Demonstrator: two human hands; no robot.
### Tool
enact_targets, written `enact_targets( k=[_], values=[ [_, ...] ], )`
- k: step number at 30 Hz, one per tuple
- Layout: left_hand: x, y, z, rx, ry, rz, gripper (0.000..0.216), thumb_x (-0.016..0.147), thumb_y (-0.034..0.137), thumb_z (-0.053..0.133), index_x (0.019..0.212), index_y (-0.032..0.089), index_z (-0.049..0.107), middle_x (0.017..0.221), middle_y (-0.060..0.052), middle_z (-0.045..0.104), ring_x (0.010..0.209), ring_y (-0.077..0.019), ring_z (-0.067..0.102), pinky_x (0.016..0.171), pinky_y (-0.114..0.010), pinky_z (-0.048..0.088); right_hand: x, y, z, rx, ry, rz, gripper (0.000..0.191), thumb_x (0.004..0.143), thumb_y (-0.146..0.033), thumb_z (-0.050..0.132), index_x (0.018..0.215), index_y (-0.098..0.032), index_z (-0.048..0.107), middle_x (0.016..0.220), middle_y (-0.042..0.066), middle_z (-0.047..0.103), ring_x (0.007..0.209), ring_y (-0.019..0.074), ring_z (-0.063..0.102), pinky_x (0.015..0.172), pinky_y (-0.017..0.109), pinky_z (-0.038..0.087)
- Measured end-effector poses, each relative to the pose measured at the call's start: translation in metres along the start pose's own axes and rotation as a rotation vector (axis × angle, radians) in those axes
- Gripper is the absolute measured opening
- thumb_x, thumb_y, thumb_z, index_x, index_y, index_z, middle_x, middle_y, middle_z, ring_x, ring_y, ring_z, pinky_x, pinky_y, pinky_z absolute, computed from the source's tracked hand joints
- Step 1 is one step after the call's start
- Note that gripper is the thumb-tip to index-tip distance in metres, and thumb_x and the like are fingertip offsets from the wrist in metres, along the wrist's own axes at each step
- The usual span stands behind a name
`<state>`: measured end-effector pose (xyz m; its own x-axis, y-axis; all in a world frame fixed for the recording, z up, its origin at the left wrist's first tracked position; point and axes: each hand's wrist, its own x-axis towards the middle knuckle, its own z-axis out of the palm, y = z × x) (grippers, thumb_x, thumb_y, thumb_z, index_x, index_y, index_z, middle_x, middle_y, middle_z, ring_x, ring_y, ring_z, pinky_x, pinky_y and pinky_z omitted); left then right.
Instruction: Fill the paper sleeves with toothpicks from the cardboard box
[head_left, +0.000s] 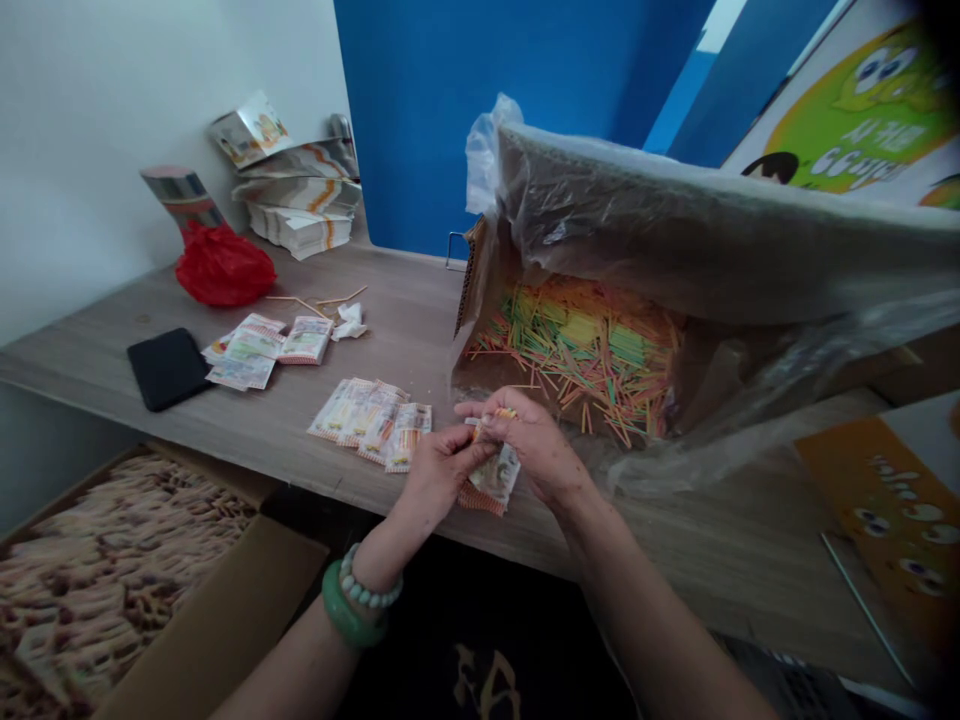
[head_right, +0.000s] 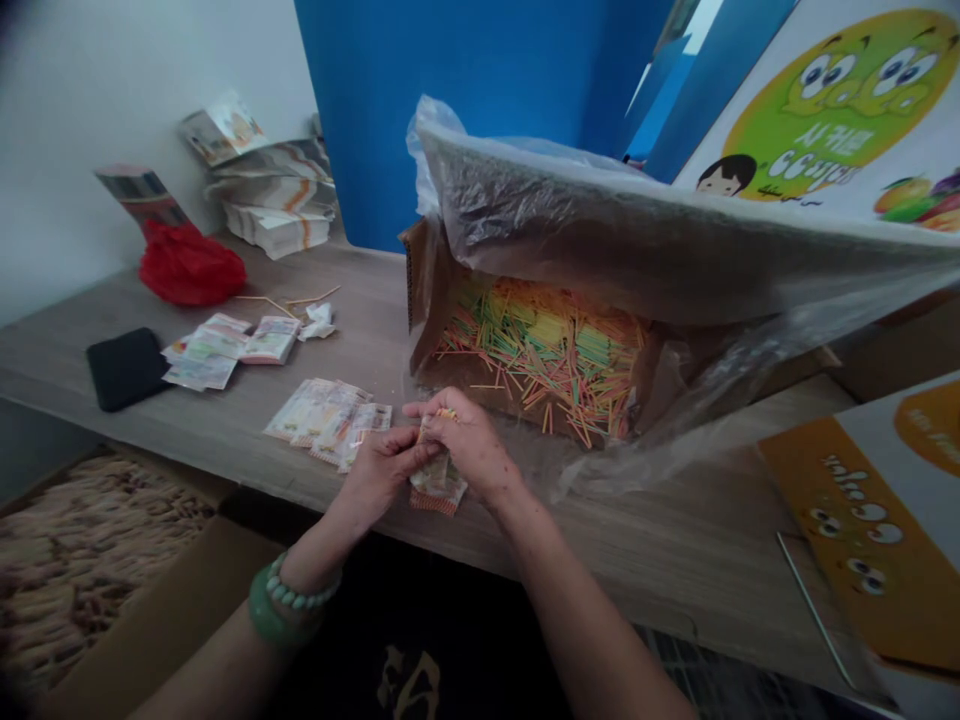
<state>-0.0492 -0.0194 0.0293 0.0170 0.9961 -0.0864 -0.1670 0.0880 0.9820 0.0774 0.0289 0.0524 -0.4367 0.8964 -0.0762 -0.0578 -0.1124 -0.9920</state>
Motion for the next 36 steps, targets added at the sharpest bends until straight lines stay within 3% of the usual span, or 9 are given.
enact_targets(
  k=[3,6,10,17,21,24,27,32,36],
  values=[
    [0.002,0.000,-0.001,-0.004,-0.016,0.053,0.026,0.076,0.042,0.074,0.070,0.016,0.072,0.069,0.000,0.061,0.071,-0.0141,0.052,0.066,-0.026,0.040,0.003,-0.001,-0.004,-0.072,-0.039,-0.036,0.009,0.077,-0.028,0.062,0.075,-0.023,0.055,0.108,0.005,0.073,0.103,0.0225,0.065,0.091,0.041,0.046],
    [0.003,-0.002,-0.005,-0.266,-0.062,-0.058,0.029,0.075,0.044,0.077,0.083,0.017,0.074,0.075,-0.001,0.065,0.072,-0.0142,0.056,0.070,-0.027,0.044,0.002,-0.004,-0.011,-0.126,-0.094,-0.070,0.009,0.080,-0.031,0.066,0.083,-0.024,0.062,0.117,0.005,0.070,0.111,0.0228,0.062,0.097,0.042,0.045],
    [0.004,-0.004,-0.010,-0.475,-0.024,-0.163,0.029,0.071,0.041,0.082,0.081,0.016,0.072,0.070,0.000,0.065,0.065,-0.0124,0.056,0.065,-0.025,0.046,-0.005,-0.005,-0.019,-0.050,-0.090,-0.126,0.029,0.080,-0.035,0.070,0.108,-0.029,0.065,0.118,0.005,0.067,0.113,0.0206,0.060,0.096,0.038,0.047],
    [-0.001,0.003,-0.007,-0.441,0.036,-0.086,0.032,0.073,0.040,0.080,0.094,0.016,0.075,0.083,-0.005,0.072,0.074,-0.0154,0.063,0.071,-0.027,0.049,-0.016,0.014,-0.016,-0.085,0.078,-0.108,0.012,0.073,-0.029,0.071,0.078,-0.024,0.061,0.095,0.001,0.068,0.090,0.0188,0.062,0.083,0.034,0.048],
    [-0.009,0.005,-0.003,-0.378,0.028,-0.070,0.034,0.069,0.036,0.083,0.098,0.018,0.077,0.084,-0.003,0.073,0.075,-0.0145,0.062,0.073,-0.028,0.049,-0.025,0.016,-0.017,-0.219,0.128,-0.128,0.011,0.074,-0.026,0.069,0.068,-0.023,0.060,0.071,-0.002,0.058,0.071,0.0165,0.052,0.068,0.030,0.041],
    [-0.017,0.002,-0.004,-0.297,-0.015,-0.094,0.026,0.070,0.036,0.081,0.087,0.016,0.078,0.079,-0.003,0.072,0.071,-0.0140,0.060,0.072,-0.028,0.048,-0.030,0.018,-0.020,-0.254,0.066,-0.128,0.010,0.073,-0.026,0.069,0.067,-0.023,0.061,0.069,-0.002,0.057,0.069,0.0169,0.050,0.067,0.030,0.038],
    [-0.028,0.003,-0.007,-0.144,0.024,-0.059,0.018,0.076,0.033,0.074,0.075,0.015,0.077,0.075,-0.003,0.070,0.072,-0.0142,0.058,0.072,-0.028,0.046,-0.033,0.025,-0.016,-0.264,0.000,-0.082,0.013,0.073,-0.029,0.067,0.067,-0.023,0.058,0.068,-0.002,0.056,0.068,0.0165,0.050,0.066,0.030,0.038],
    [-0.029,0.002,-0.027,0.279,0.264,0.143,0.019,0.084,0.026,0.061,0.071,0.017,0.071,0.070,0.000,0.062,0.072,-0.0149,0.055,0.070,-0.027,0.043,-0.036,0.036,0.007,-0.362,-0.048,-0.011,0.010,0.084,-0.028,0.053,0.076,-0.022,0.052,0.071,-0.002,0.058,0.069,0.0159,0.054,0.066,0.028,0.041],
    [0.002,-0.010,-0.055,0.566,0.522,0.277,0.021,0.089,0.023,0.054,0.072,0.018,0.065,0.073,-0.001,0.059,0.075,-0.0163,0.054,0.073,-0.029,0.043,-0.035,0.041,0.034,-0.866,-0.062,-0.195,0.016,0.089,-0.014,0.045,0.090,-0.021,0.059,0.087,0.004,0.066,0.084,0.0189,0.057,0.078,0.032,0.043]
  ],
)
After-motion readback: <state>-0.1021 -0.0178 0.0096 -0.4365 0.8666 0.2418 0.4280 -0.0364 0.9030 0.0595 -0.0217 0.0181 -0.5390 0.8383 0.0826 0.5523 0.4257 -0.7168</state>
